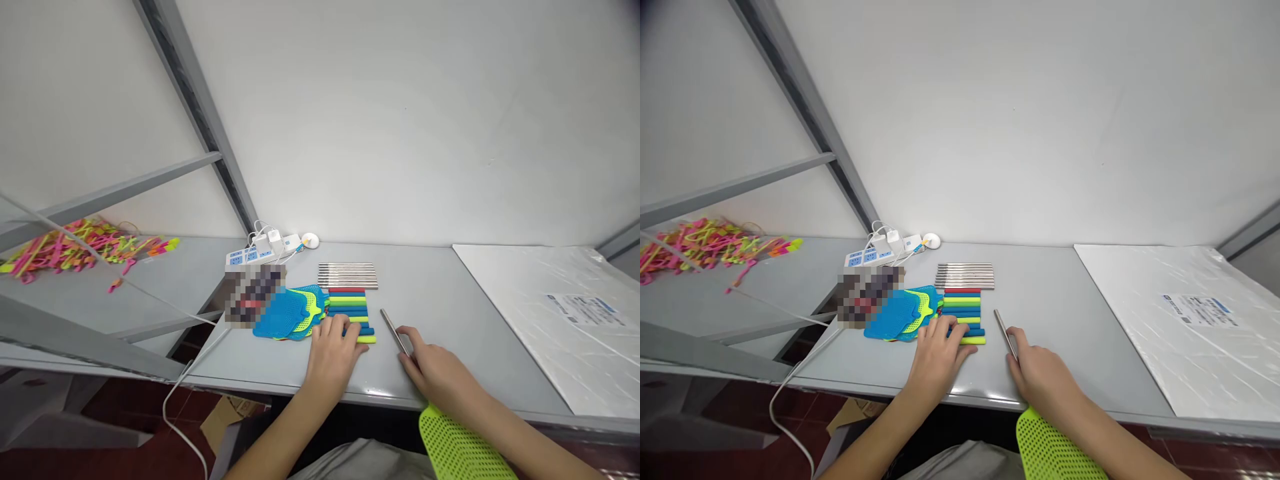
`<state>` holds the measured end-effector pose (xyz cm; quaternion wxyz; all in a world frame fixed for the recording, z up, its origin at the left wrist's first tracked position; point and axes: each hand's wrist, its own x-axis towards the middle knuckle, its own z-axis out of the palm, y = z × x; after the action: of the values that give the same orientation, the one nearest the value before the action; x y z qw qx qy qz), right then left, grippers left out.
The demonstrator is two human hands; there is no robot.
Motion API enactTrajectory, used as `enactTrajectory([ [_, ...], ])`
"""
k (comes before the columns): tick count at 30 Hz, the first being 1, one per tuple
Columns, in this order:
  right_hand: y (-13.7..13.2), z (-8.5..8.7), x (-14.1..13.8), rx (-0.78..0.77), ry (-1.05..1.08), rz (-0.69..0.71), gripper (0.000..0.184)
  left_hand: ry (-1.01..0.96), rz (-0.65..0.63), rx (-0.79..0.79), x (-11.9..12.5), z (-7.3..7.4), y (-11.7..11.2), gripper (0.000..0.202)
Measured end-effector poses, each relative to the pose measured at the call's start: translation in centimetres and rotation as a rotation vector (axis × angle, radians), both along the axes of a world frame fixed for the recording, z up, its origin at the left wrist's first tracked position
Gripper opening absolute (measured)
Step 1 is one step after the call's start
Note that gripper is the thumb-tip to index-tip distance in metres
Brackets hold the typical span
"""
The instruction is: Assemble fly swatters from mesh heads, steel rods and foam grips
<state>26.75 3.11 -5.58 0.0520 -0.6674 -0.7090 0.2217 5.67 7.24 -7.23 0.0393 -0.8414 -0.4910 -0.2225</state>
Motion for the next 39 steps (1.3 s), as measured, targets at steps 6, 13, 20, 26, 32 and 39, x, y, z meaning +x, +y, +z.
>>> enactTrajectory([
  [6, -0.5, 0.0, -3.1, -0.008, -0.043, -0.033, 0.037, -0.001, 0.008, 0.011, -1.7, -0.1, -0.6, 0.015],
  [13, -1.4, -0.5, -5.5, 0.060, -0.109, -0.023, 0.046, 0.010, -0.023, 0.023, -2.2, -0.1, -0.5, 0.009],
  [20, -1.3, -0.4, -7.0, 0.064, -0.091, -0.035, 0.051, -0.007, -0.034, 0.042, -2.3, 0.0, -0.6, 0.008],
  [26, -1.4, -0.6, -7.3, 0.054, -0.063, -0.042, 0.050, -0.006, -0.039, 0.039, -2.3, -0.2, -0.6, 0.006],
  [32, -1.4, -1.0, -5.8, 0.045, 0.028, -0.107, 0.053, -0.016, -0.042, 0.051, -2.3, -0.5, -0.6, 0.007],
  [39, -1.6, 0.1, -2.0, 0.071, 0.231, -0.214, 0.046, -0.047, -0.045, 0.086, -2.6, -1.2, -0.7, 0.008],
])
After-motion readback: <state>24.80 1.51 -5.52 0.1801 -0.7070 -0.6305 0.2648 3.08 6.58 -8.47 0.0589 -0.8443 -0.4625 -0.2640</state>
